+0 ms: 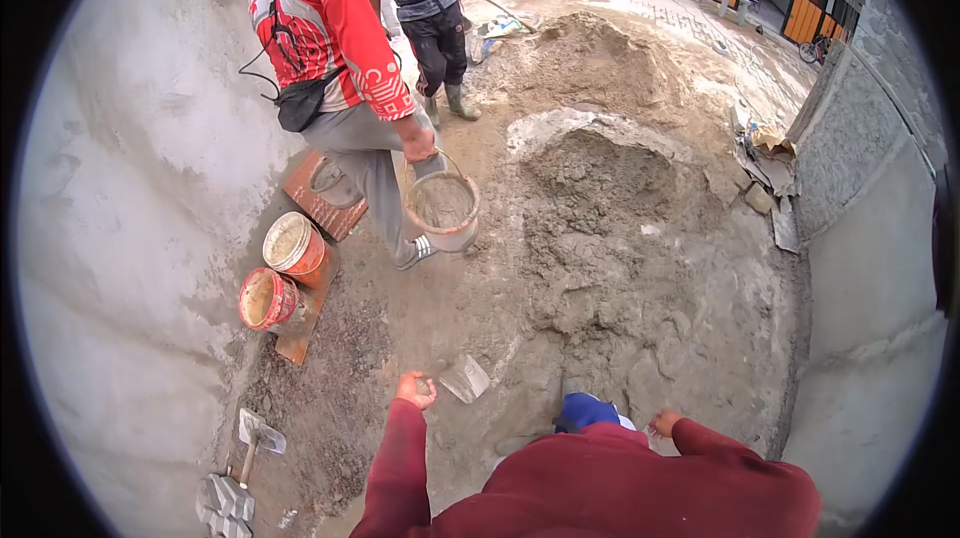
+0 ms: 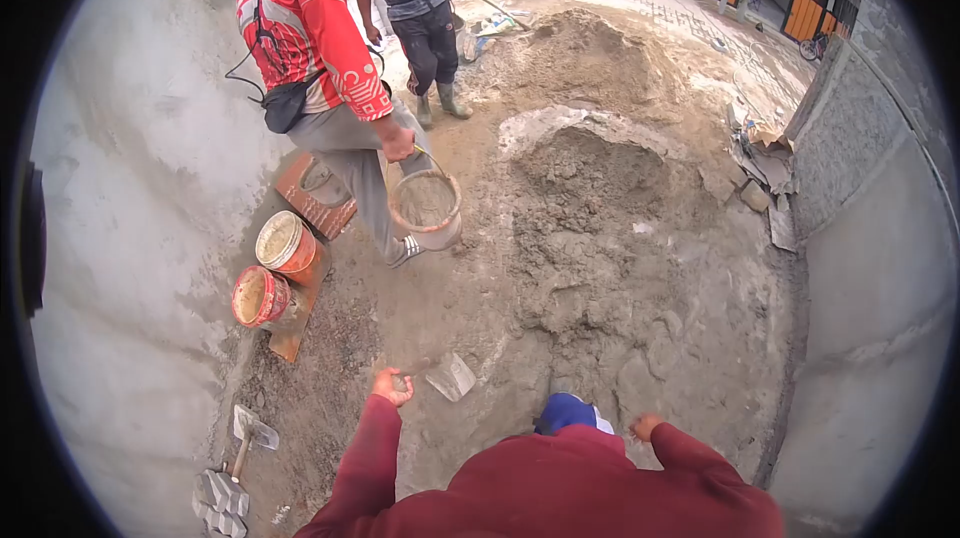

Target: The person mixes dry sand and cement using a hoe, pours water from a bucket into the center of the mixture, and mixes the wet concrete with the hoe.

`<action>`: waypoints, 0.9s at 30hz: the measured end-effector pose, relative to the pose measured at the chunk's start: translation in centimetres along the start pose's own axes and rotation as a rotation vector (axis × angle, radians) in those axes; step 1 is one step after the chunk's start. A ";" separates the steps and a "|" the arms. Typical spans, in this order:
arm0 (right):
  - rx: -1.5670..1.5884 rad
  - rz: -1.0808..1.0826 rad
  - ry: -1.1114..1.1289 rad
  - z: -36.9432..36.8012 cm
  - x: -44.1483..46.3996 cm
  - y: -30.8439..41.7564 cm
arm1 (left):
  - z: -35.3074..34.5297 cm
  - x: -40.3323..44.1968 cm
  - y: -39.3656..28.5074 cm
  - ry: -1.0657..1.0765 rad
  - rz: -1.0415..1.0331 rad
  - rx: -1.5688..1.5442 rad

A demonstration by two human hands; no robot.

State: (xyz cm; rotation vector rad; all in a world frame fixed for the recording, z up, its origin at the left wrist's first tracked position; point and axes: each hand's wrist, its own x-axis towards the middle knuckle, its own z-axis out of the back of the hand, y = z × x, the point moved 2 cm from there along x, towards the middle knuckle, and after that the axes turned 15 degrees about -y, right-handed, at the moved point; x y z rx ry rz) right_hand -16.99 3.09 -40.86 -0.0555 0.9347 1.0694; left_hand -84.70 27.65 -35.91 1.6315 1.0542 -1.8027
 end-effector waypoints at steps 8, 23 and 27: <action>-0.581 0.693 -0.234 3.9 11.7 0.2 | -8.0 -11.1 -3.7 0.092 -0.094 0.079; 0.896 -0.589 -0.472 -3.7 -12.5 -16.7 | -22.5 -15.7 -2.9 0.199 -0.329 0.146; 0.667 -0.542 0.007 -15.4 -17.8 -24.9 | -27.7 -13.7 -2.2 0.315 -0.316 0.234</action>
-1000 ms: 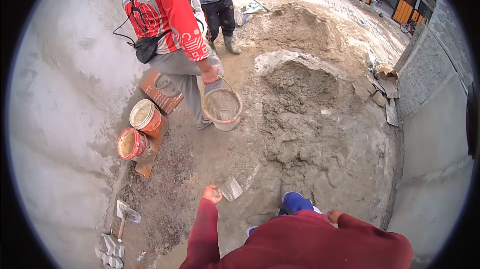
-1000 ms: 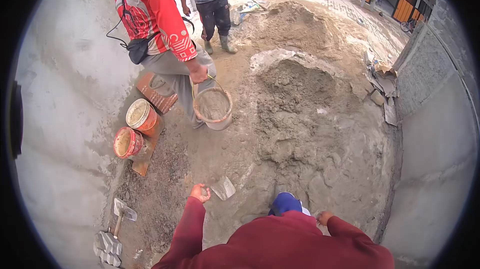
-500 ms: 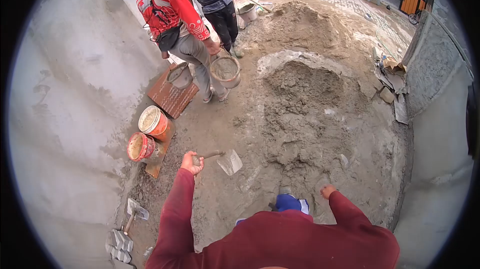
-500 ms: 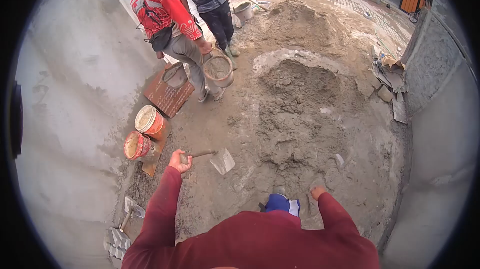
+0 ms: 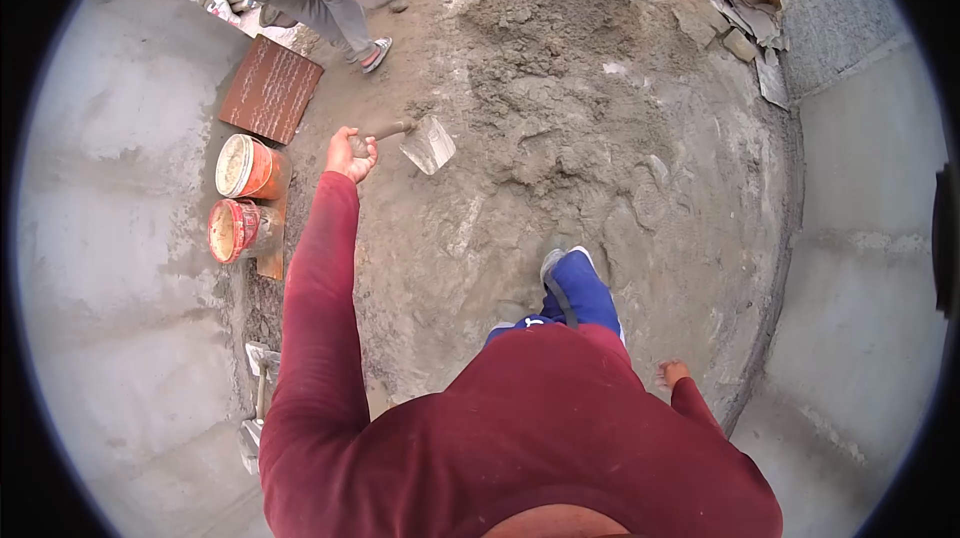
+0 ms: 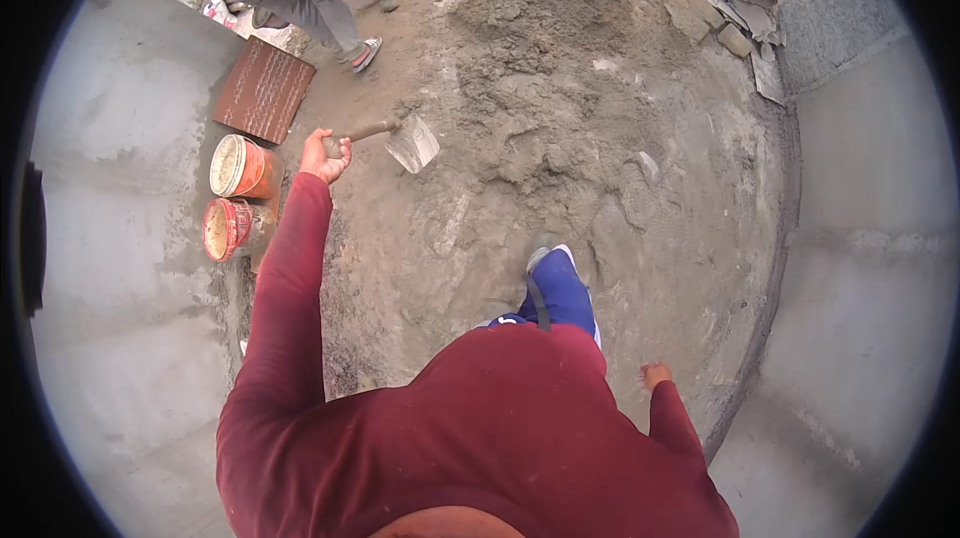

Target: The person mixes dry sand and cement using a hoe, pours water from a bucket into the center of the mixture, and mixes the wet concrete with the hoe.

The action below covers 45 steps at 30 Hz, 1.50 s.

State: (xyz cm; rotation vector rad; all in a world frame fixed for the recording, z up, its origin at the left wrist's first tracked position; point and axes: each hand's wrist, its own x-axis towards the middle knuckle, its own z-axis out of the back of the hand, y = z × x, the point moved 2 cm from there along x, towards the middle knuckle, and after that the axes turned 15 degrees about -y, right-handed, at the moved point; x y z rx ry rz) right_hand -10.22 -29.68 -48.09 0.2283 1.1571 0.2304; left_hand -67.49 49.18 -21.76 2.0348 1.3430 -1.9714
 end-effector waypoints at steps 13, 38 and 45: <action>0.354 -0.332 -0.148 -1.9 -4.9 11.1 | -18.7 17.4 13.5 -0.039 -0.010 -0.055; 0.379 0.119 -0.179 -4.8 1.4 20.7 | -9.6 -6.1 21.3 0.318 -0.327 0.425; 0.343 0.021 -0.096 -13.0 -5.7 9.2 | -9.0 -43.7 12.8 1.292 -0.897 -0.105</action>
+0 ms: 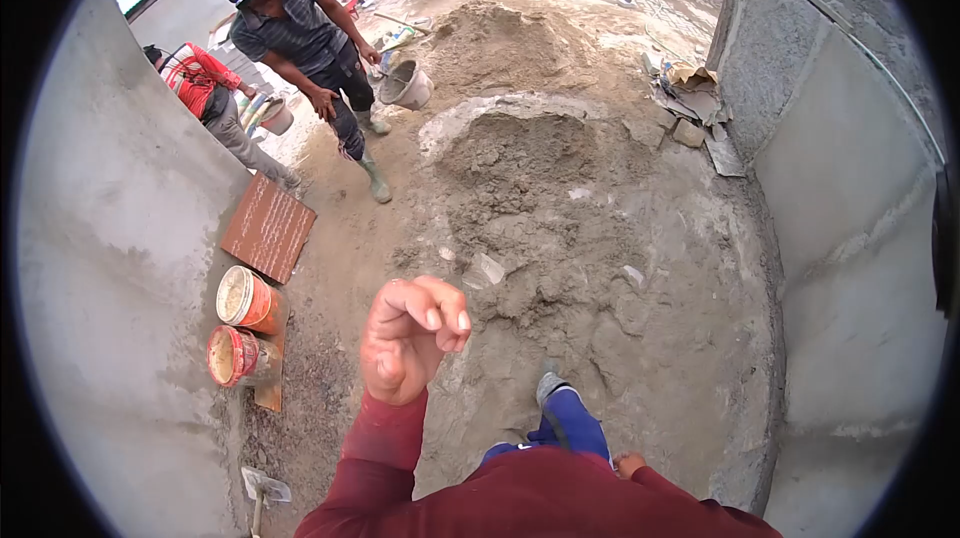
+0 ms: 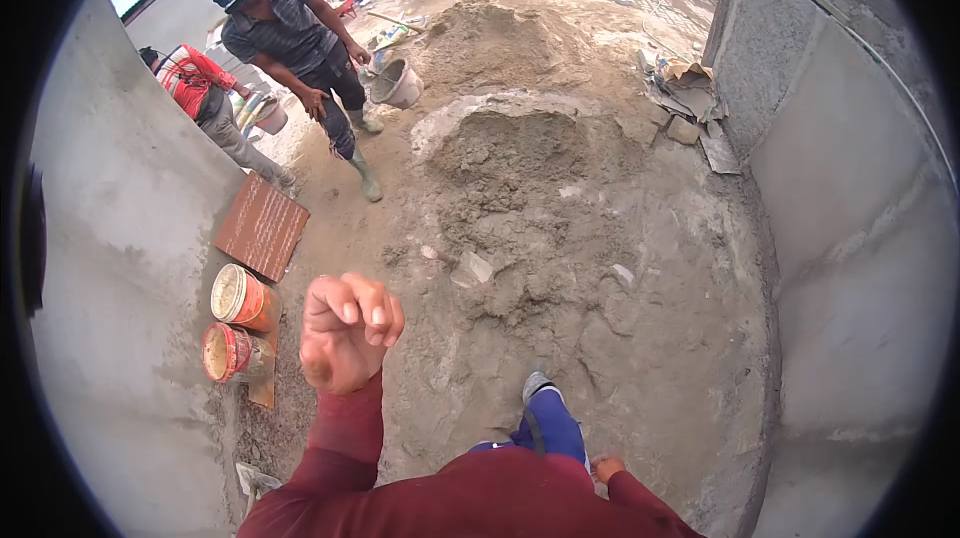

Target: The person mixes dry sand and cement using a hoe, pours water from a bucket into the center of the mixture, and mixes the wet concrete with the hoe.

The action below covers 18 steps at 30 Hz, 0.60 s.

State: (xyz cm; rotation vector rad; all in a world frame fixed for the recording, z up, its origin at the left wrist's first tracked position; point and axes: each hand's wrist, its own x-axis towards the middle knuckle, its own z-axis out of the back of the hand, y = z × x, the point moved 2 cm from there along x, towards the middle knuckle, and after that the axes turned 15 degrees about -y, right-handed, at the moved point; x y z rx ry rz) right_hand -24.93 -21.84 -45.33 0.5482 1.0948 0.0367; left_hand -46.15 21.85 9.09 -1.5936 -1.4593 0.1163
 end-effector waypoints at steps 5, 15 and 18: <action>-0.981 0.557 -0.050 1.7 -3.0 -6.4 | -9.0 -7.2 -11.2 0.673 -0.408 -0.212; -1.226 0.774 -0.003 6.0 4.0 -12.6 | -16.4 -13.9 -15.0 0.560 -0.508 -0.239; -1.163 0.952 -0.046 8.3 5.2 -10.3 | -18.9 -14.2 -15.2 0.540 -0.474 -0.199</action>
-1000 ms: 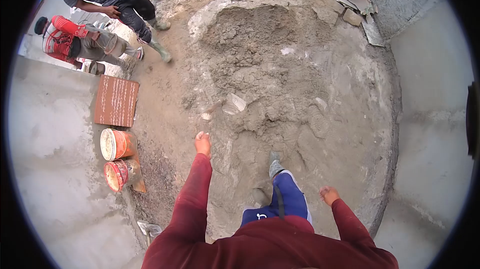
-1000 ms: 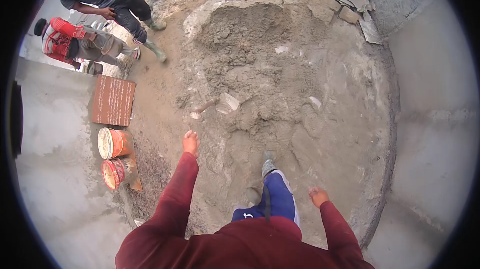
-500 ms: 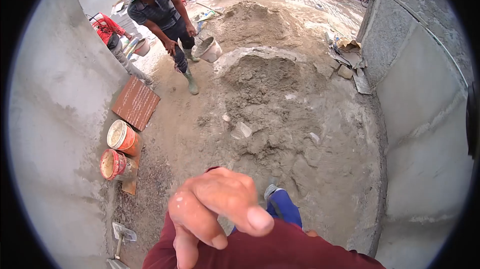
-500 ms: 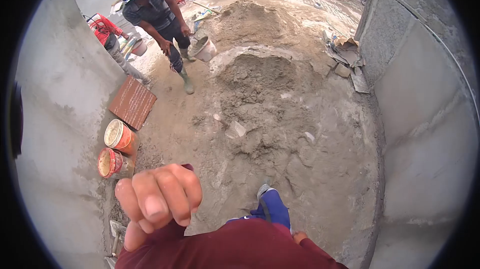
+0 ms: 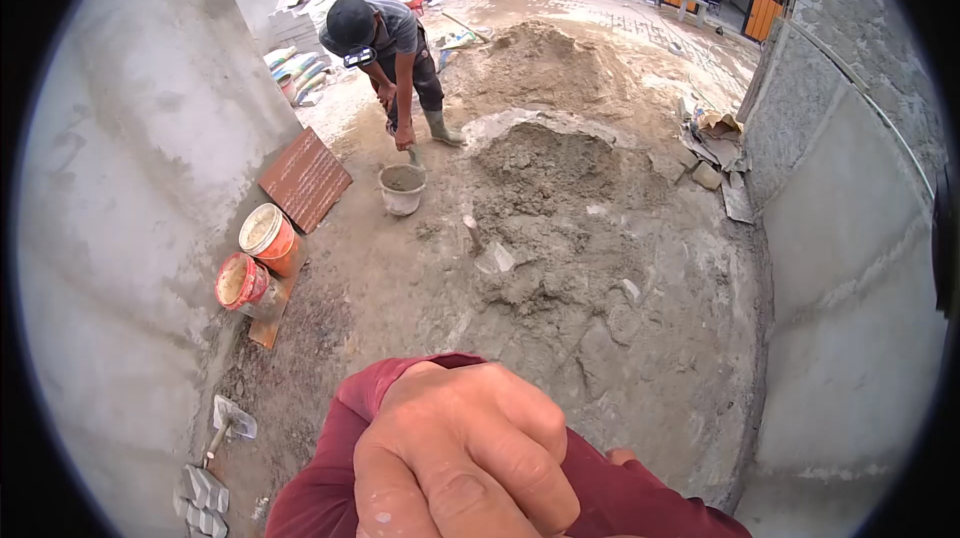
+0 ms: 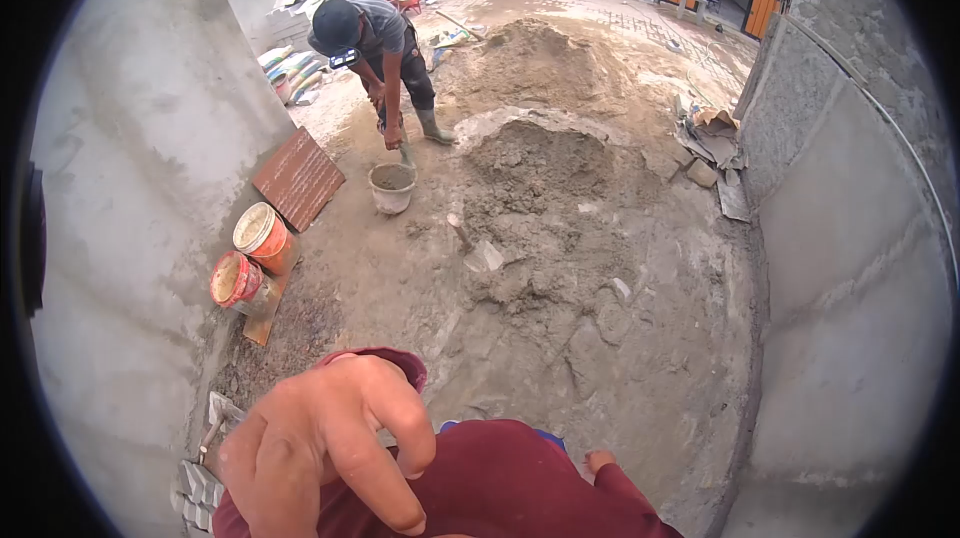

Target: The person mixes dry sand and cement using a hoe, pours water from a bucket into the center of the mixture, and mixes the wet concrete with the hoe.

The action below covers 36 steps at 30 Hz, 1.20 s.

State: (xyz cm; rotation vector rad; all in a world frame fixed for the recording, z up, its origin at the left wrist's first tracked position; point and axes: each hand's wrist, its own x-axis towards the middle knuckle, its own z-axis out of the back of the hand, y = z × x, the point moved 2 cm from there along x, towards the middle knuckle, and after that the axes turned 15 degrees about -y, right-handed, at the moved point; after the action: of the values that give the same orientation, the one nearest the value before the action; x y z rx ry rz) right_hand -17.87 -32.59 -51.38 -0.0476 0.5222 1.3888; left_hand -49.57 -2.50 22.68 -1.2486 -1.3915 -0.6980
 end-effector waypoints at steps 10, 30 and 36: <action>0.779 -0.488 -0.117 4.6 2.0 -4.7 | -0.2 -5.6 7.8 -0.075 0.385 0.451; 0.022 -0.062 -0.080 5.4 0.4 -5.4 | 11.7 -65.8 -2.5 0.476 1.992 1.250; 0.426 -0.262 -0.140 1.3 0.8 -7.3 | 13.0 -61.4 1.4 -0.888 2.162 1.083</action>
State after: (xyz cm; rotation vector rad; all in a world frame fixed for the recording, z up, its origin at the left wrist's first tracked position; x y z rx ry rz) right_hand -10.55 -32.85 -52.52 0.3137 0.6597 0.9963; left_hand -61.14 -8.49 -38.68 -1.2541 -0.0961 1.9311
